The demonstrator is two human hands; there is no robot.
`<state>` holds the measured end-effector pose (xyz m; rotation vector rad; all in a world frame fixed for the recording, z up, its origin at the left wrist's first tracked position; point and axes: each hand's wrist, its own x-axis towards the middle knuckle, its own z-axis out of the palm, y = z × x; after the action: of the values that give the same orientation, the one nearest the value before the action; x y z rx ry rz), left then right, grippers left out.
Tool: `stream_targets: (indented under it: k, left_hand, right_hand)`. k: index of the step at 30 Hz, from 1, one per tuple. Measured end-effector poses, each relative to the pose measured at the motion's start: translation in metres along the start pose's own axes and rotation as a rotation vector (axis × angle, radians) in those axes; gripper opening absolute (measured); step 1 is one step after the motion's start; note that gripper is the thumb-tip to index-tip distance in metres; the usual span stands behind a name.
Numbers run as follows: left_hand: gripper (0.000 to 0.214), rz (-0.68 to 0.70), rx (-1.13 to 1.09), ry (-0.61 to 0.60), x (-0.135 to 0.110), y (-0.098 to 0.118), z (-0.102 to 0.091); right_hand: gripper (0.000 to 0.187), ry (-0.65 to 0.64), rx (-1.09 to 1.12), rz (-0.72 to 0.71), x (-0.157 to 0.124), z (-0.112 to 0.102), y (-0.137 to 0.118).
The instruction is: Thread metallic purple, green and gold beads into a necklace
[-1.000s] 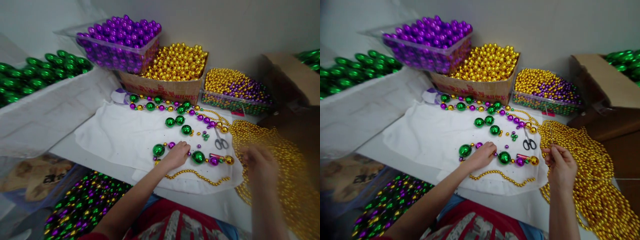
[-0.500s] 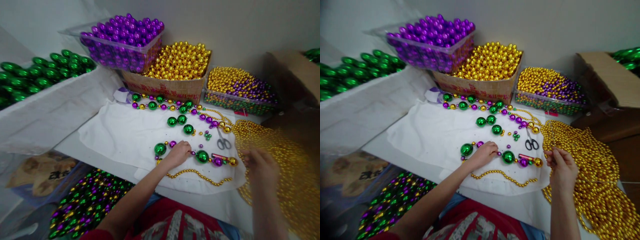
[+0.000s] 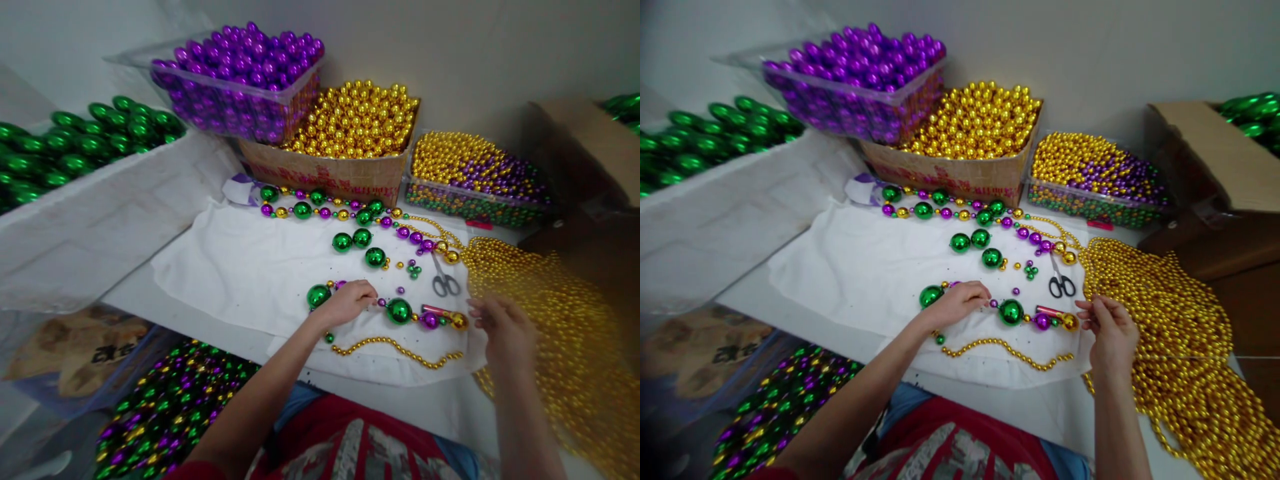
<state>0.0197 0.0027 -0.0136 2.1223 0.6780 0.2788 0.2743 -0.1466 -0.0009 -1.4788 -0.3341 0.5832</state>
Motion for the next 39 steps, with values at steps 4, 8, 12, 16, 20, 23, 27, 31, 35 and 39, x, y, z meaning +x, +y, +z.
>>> stream_targets:
  k: [4, 8, 12, 16, 20, 23, 27, 31, 35, 39]
  left_hand:
    - [0.017, -0.045, -0.07, 0.016, -0.005, -0.004, -0.007]
    - [0.016, -0.142, -0.295, 0.023, -0.01, -0.007, -0.016]
    - [0.019, -0.182, -0.491, 0.025, -0.014, -0.014, -0.024]
    - [0.023, -0.175, -0.589, 0.066, -0.019, -0.014, -0.027]
    - [0.028, -0.165, -0.734, 0.127, -0.029, -0.011, -0.026]
    - [0.03, -0.18, -0.822, 0.231, -0.037, -0.016, -0.028]
    - [0.032, -0.201, -0.936, 0.364, -0.046, -0.024, -0.034]
    - [0.033, -0.197, -1.004, 0.437, -0.046, -0.027, -0.039]
    - [0.031, -0.181, -1.042, 0.518, -0.045, -0.028, -0.045]
    - [0.028, -0.179, -0.943, 0.529, -0.049, -0.028, -0.054]
  right_hand:
    - [0.034, -0.129, -0.126, 0.012, -0.011, 0.012, 0.01]
    - [0.034, -0.196, -0.375, -0.068, -0.016, 0.014, 0.019]
    - [0.035, -0.185, -0.682, -0.305, -0.025, 0.021, 0.015]
    - [0.033, -0.446, -0.782, -0.528, -0.047, 0.067, 0.011]
    - [0.029, -0.72, -0.731, -0.68, -0.072, 0.119, 0.026]
    - [0.021, -0.779, -0.756, -0.761, -0.075, 0.137, 0.043]
    - [0.017, -0.846, -0.878, -0.848, -0.064, 0.14, 0.056]
    - [0.017, -0.857, -0.91, -0.901, -0.058, 0.145, 0.058]
    - [0.019, -0.84, -0.897, -0.95, -0.054, 0.158, 0.056]
    - [0.021, -0.859, -0.9, -0.993, -0.049, 0.17, 0.05]
